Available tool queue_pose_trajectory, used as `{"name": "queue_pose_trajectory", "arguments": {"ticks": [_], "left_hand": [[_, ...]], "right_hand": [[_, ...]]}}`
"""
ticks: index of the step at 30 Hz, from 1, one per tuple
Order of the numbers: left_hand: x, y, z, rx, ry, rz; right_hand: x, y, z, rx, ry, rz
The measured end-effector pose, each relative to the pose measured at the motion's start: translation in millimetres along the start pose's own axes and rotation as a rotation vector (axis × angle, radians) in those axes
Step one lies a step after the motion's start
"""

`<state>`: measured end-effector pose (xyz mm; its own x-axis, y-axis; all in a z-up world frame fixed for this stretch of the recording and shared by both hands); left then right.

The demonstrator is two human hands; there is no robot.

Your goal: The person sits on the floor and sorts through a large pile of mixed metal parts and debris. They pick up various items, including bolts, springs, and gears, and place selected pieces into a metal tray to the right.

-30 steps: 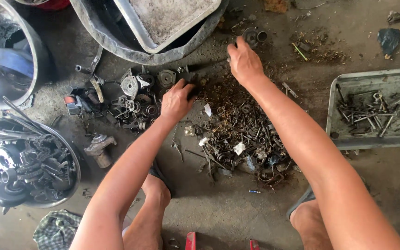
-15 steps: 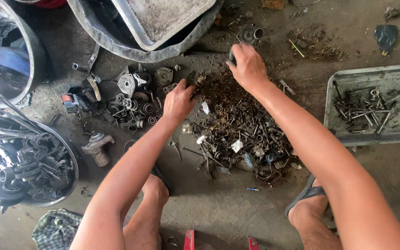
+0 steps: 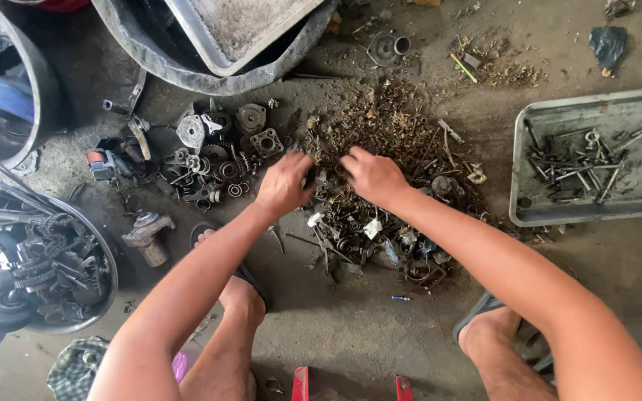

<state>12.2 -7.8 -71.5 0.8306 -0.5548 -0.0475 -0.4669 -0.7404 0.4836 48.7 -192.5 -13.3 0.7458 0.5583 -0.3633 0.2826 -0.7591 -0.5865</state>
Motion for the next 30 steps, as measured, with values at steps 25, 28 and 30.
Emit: {"name": "queue_pose_trajectory", "arguments": {"ticks": [25,28,30], "left_hand": [[19.1,-35.7,-67.0,0.047,-0.028,-0.333],[19.3,-28.5,-82.5,-0.351,0.250,-0.313],[13.8,-26.7,-85.0,-0.734,0.376,-0.491]], "right_hand": [[-13.2,15.7,-27.6,0.981,-0.144,0.502],[-21.3,38.0,-4.6,1.548,-0.340,0.650],[-24.8,37.2,-8.1,2.016,-0.390,0.590]]}}
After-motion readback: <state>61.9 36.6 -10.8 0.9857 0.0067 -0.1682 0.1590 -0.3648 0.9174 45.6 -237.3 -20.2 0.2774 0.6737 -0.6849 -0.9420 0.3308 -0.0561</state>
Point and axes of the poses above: each hand's wrist, its own x-axis towards the middle knuckle, its own z-axis out of the palm, y = z × x, the point moved 7 cm from there along x, towards the middle knuckle, and after that the axes turned 10 degrees about z, right-handed, at the moved point
